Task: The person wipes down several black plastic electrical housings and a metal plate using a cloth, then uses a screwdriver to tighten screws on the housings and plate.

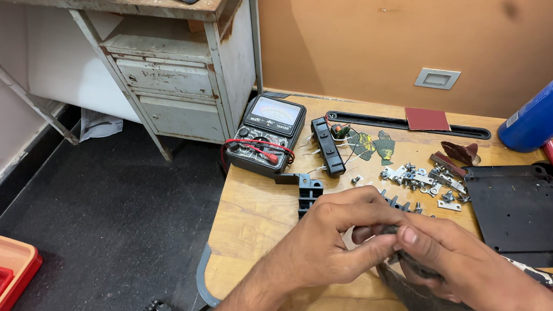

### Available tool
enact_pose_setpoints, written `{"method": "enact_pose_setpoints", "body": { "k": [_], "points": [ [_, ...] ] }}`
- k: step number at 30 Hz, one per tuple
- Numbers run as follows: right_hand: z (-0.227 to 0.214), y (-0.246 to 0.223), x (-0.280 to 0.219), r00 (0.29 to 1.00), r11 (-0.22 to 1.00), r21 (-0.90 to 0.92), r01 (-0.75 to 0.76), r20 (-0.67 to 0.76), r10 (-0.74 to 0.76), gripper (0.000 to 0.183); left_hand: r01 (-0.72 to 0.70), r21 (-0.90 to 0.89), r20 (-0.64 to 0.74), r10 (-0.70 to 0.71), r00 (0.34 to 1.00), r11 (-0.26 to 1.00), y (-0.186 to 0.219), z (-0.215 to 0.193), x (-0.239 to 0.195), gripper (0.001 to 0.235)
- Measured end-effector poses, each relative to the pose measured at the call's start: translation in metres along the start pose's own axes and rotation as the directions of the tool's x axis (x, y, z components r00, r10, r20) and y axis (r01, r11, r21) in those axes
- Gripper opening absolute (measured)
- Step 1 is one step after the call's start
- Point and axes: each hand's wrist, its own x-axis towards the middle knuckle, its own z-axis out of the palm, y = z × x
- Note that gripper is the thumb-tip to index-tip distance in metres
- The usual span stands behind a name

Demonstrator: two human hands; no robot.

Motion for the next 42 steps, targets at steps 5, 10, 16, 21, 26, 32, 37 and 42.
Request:
{"method": "enact_pose_setpoints", "body": {
  "k": [5, 10, 16, 21, 26, 32, 37, 42],
  "points": [
    [-0.009, 0.004, -0.002, 0.991, 0.991, 0.029, 0.131, 0.037, -0.132, 0.048, 0.194, -0.442, -0.046, -0.239, 0.97, 0.876, -0.006, 0.016, -0.004, 0.032],
    [-0.006, 0.002, -0.006, 0.979, 0.979, -0.079, 0.187, -0.065, -0.192, 0.041, 0.196, -0.394, -0.024, -0.224, 0.974, 0.898, -0.001, 0.005, 0.0, 0.049],
    [-0.001, -0.019, -0.01, 0.971, 0.653, -0.742, 0.154, -0.007, -0.237, 0.035, 0.092, 0.612, 0.123, -0.209, 0.97, 0.785, 0.019, -0.064, -0.03, 0.102],
    [0.028, -0.03, 0.005, 0.999, 0.375, -0.927, -0.004, -0.016, -0.029, 0.03, 0.141, 0.785, 0.156, -0.412, 0.898, 0.603, 0.004, -0.061, -0.055, 0.127],
    [0.062, -0.021, 0.03, 0.982, 0.205, -0.968, 0.148, 0.12, -0.144, 0.024, 0.088, 0.761, 0.098, -0.248, 0.964, 0.643, -0.016, -0.06, -0.062, 0.119],
    [0.051, 0.003, 0.048, 0.951, 0.225, -0.959, 0.172, 0.102, -0.293, 0.06, 0.032, 0.709, 0.106, -0.151, 0.983, 0.704, -0.031, -0.06, -0.06, 0.113],
    [0.057, -0.005, 0.052, 0.966, 0.313, -0.941, 0.129, 0.049, -0.253, 0.031, 0.037, 0.642, 0.083, -0.118, 0.99, 0.766, -0.04, -0.057, -0.064, 0.106],
    [0.06, -0.016, 0.055, 0.937, 0.298, -0.919, 0.257, 0.161, -0.311, 0.021, 0.088, 0.594, 0.038, -0.137, 0.99, 0.8, -0.041, -0.052, -0.069, 0.102]
  ]
}}
